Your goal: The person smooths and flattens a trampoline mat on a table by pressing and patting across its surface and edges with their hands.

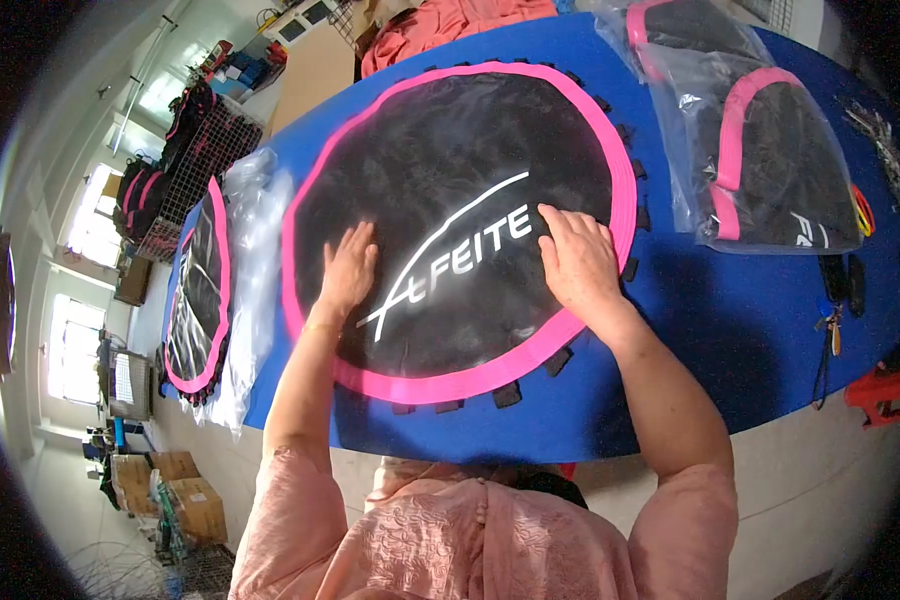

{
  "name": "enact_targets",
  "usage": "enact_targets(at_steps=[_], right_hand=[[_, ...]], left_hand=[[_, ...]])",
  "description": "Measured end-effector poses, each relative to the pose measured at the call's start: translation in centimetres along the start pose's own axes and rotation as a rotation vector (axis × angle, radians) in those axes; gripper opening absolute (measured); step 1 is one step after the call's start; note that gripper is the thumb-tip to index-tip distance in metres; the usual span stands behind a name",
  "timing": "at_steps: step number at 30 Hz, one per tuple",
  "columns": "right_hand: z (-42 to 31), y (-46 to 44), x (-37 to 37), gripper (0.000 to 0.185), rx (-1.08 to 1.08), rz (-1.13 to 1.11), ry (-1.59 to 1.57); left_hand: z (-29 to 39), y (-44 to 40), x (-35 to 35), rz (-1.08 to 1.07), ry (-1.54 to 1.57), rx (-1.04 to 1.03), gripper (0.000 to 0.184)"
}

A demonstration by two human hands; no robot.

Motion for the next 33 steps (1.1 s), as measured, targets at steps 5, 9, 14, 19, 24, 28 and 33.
enact_targets(at_steps=[5,9,14,19,24,28,33], right_hand=[[-0.1,0.1,0.0,0.045,0.004,-0.016,-0.004],[0.0,0.1,-0.1,0.045,0.018,0.008,0.004],[0.2,0.1,-0.3,0.045,0.015,-0.012,0.009],[0.2,0.0,-0.3,0.044,-0.004,-0.027,0.036],[0.6,-0.1,-0.6,0.043,0.017,-0.007,0.016],[0.7,-0.1,-0.7,0.044,0.023,-0.007,0.0],[0.6,-0.1,-0.8,0.045,0.045,0.002,0.012]], left_hand=[[-2.0,-1.0,-0.6,0.033,0.008,0.029,0.053],[-1.8,1.6,-0.1,0.01,-0.018,0.013,0.053],[0.0,7.5,1.6,0.003,0.027,-0.057,0.052],[0.8,10.0,2.3,0.013,0.045,-0.075,0.053],[-2.2,6.8,1.3,0.026,0.027,-0.015,0.052],[-6.0,4.6,0.7,-0.026,-0.025,0.088,0.052],[-10.0,7.9,1.2,-0.043,-0.087,0.174,0.053]])
Point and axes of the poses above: each hand's wrist, its own y-axis away from the middle knuckle, its own x-axis out of the back of the hand, z = x × y, the point moved 9 cm from there along -y, towards the middle knuckle, and after that the axes turned 7 degrees about -x, right-handed, at the moved point
